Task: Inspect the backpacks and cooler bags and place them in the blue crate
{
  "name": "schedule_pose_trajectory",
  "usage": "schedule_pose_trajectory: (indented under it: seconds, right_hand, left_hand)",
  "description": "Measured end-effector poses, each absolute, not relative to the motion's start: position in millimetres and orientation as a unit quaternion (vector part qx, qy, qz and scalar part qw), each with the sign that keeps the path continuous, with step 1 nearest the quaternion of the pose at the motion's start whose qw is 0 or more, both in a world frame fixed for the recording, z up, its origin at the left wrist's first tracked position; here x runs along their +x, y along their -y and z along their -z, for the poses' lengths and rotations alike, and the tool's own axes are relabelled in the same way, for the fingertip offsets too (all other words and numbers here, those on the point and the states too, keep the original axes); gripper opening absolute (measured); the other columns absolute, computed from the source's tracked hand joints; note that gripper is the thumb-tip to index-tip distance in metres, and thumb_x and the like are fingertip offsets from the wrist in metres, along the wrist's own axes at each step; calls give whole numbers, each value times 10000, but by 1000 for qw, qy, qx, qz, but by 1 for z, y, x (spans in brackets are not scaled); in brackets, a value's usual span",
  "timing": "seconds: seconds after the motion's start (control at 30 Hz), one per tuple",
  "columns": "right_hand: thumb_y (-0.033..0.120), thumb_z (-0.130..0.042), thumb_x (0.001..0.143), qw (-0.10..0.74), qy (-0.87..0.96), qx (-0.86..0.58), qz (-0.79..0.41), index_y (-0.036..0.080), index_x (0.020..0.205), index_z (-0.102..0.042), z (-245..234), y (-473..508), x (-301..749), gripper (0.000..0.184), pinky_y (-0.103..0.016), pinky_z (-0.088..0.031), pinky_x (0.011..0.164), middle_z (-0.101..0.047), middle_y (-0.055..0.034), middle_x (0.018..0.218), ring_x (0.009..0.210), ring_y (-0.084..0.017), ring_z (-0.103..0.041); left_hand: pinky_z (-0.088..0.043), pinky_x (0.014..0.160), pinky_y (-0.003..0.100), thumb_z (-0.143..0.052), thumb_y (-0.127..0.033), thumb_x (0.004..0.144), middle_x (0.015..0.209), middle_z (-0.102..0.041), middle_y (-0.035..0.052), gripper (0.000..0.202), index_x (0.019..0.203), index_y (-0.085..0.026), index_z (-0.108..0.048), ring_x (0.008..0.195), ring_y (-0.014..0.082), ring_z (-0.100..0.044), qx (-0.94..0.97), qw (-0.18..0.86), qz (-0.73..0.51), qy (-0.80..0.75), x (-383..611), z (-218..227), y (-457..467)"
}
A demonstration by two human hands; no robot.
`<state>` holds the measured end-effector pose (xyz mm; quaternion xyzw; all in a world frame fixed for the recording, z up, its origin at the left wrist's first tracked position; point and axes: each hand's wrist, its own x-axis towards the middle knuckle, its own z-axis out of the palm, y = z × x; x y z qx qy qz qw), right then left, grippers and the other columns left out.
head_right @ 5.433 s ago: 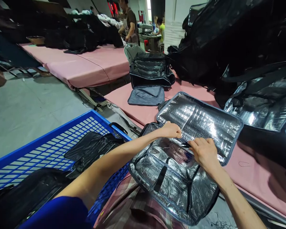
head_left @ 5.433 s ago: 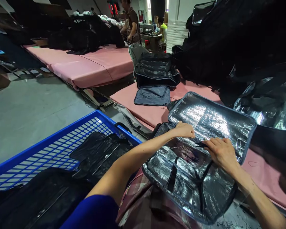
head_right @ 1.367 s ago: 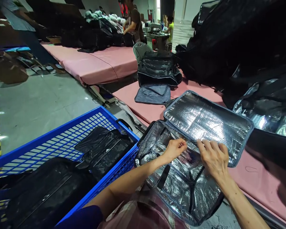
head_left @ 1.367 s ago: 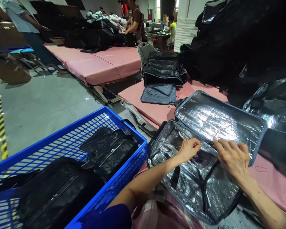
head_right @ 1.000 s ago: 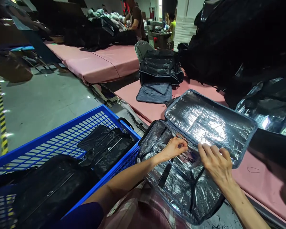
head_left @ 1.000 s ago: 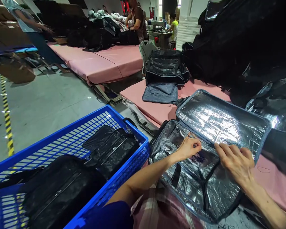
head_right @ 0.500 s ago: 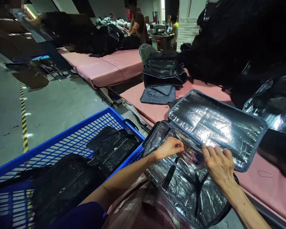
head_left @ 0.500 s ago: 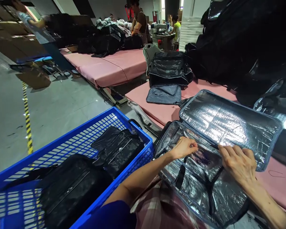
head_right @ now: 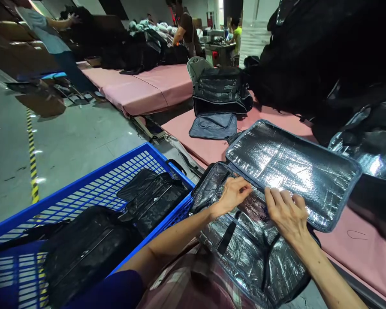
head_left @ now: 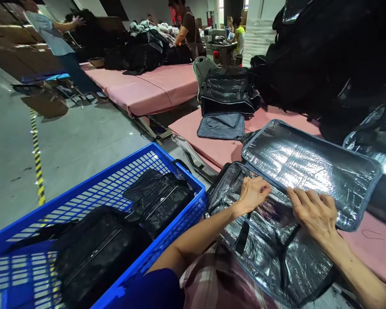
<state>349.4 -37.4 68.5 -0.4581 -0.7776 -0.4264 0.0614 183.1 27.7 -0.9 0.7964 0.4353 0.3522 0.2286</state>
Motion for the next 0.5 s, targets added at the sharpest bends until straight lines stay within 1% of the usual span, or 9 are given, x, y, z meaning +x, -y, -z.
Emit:
schedule_pose_trajectory:
  seconds: [0.13,0.33,0.5]
  right_hand:
    - [53,-529,824,64,786,-446,423,137,1009,-612,-70,37,348,219,-296,-268,642,-641,3,801,714,-139,-445]
    - [60,-509,841,54,794,-427,430,141,979,-626,-72,32,339,198,-294,-262,636,-619,1,752,695,-136,-432]
    - [74,-486,849,76,804,-443,390,142,939,-630,-69,29,342,182,-306,-266,641,-613,-7,703,675,-146,-456]
  left_hand:
    - [-309,799,295,-606,-273,833,783,-653,-52,110,767,-201,-656,723,95,-561,781,269,-362,-433,180,-2,-29]
    - [-320,834,299,-618,-289,821,797,-669,-43,118,762,-205,-677,746,105,-577,760,309,-361,-443,182,-6,-29]
    - [-350,862,283,-617,-308,821,823,-680,-39,134,780,-205,-693,795,114,-594,767,321,-345,-435,177,-7,-31]
